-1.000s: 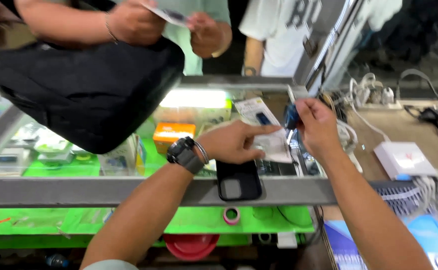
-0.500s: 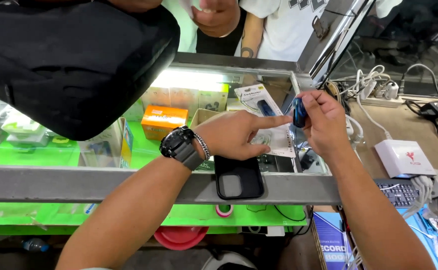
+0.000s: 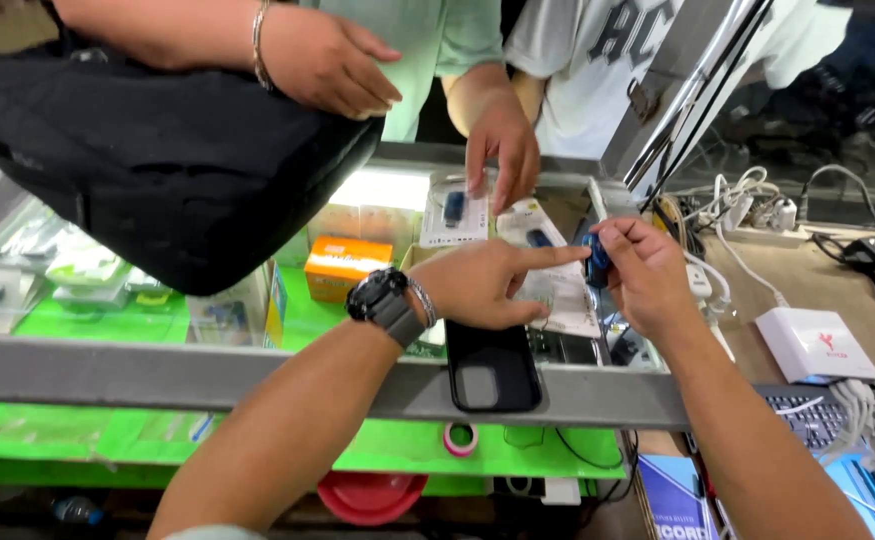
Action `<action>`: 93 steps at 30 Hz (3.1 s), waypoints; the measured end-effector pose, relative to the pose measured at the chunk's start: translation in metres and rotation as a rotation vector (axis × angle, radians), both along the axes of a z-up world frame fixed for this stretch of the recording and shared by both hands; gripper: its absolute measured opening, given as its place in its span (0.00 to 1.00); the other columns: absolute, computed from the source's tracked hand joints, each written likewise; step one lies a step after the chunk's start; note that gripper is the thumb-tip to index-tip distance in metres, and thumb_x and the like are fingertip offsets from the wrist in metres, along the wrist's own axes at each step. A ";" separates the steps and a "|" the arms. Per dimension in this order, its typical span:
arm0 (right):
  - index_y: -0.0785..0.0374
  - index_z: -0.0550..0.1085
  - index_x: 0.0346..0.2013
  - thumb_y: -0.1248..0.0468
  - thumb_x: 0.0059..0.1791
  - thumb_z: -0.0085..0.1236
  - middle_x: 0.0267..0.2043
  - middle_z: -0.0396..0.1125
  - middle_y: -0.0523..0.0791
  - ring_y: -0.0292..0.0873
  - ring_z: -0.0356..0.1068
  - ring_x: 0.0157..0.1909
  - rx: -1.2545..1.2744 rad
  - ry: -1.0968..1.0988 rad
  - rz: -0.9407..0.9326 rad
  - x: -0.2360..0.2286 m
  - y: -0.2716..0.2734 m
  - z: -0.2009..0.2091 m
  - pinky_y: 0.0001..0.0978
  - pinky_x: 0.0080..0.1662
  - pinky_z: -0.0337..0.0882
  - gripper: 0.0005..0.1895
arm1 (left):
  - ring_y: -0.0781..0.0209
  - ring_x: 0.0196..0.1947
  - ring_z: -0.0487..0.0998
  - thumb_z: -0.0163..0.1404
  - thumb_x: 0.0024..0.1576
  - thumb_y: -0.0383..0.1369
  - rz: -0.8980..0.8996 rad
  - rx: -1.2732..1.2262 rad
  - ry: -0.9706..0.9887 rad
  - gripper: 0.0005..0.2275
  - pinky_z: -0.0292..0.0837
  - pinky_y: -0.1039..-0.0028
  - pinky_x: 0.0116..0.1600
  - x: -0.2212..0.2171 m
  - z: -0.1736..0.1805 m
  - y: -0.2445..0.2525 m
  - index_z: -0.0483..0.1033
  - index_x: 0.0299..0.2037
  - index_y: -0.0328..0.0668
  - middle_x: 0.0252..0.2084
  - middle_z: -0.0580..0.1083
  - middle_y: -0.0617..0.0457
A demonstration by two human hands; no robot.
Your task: The person inspects a mobile phone screen, selects a packaged card reader from a display wall, and then shows it to customers at a service counter.
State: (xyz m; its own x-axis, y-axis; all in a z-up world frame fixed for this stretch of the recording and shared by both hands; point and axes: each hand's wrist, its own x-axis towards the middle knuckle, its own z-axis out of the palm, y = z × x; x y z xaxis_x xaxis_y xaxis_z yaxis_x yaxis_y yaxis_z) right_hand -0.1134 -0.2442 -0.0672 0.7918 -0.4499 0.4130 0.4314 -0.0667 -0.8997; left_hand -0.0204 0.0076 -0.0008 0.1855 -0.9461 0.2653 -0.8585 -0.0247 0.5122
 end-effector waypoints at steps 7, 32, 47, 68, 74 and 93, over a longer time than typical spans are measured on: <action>0.69 0.73 0.47 0.64 0.59 0.53 0.33 0.70 0.47 0.37 0.75 0.34 0.042 -0.030 -0.026 0.012 -0.014 -0.005 0.31 0.38 0.81 0.09 | 0.52 0.30 0.81 0.52 0.53 0.51 0.108 0.048 -0.103 0.19 0.77 0.62 0.41 0.029 -0.018 -0.016 0.79 0.55 0.70 0.22 0.75 0.60; 0.70 0.71 0.46 0.66 0.58 0.53 0.35 0.74 0.56 0.39 0.75 0.32 -0.234 0.058 -0.094 0.001 0.006 0.012 0.25 0.34 0.78 0.07 | 0.40 0.51 0.79 0.53 0.56 0.49 0.752 0.147 -0.119 0.21 0.77 0.52 0.52 0.062 0.004 0.012 0.81 0.52 0.44 0.45 0.75 0.43; 0.72 0.71 0.47 0.63 0.57 0.55 0.34 0.74 0.54 0.38 0.75 0.32 -0.202 0.049 -0.036 -0.001 0.012 0.014 0.25 0.34 0.77 0.12 | 0.41 0.45 0.79 0.56 0.53 0.35 0.411 -0.141 0.054 0.16 0.75 0.55 0.52 0.050 0.011 0.006 0.80 0.48 0.32 0.40 0.75 0.40; 0.73 0.77 0.42 0.76 0.48 0.63 0.46 0.74 0.56 0.43 0.76 0.43 -0.096 -0.147 0.117 0.000 0.011 0.012 0.30 0.42 0.75 0.08 | 0.51 0.50 0.72 0.66 0.52 0.29 0.261 -0.558 -0.059 0.23 0.66 0.57 0.61 0.039 0.002 -0.003 0.64 0.52 0.49 0.45 0.67 0.53; 0.73 0.76 0.41 0.77 0.48 0.61 0.51 0.73 0.57 0.48 0.77 0.50 -0.115 -0.162 0.123 -0.002 0.014 0.017 0.30 0.45 0.75 0.07 | 0.53 0.49 0.73 0.66 0.51 0.27 0.241 -0.539 -0.027 0.21 0.70 0.58 0.59 0.037 0.004 -0.002 0.66 0.49 0.50 0.43 0.68 0.55; 0.73 0.76 0.41 0.81 0.43 0.64 0.56 0.70 0.57 0.46 0.73 0.57 -0.196 -0.159 0.125 -0.006 0.018 0.026 0.30 0.56 0.73 0.13 | 0.58 0.40 0.69 0.65 0.50 0.28 0.115 -0.711 -0.211 0.14 0.61 0.68 0.48 0.040 0.003 -0.007 0.68 0.34 0.53 0.33 0.63 0.63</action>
State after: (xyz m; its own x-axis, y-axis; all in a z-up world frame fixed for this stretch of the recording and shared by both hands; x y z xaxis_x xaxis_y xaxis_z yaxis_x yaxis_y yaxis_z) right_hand -0.1197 -0.2262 -0.0410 0.7543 -0.2515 0.6065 0.5824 -0.1704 -0.7949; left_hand 0.0199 0.0003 0.0019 0.1505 -0.5109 0.8463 -0.9523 0.1550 0.2630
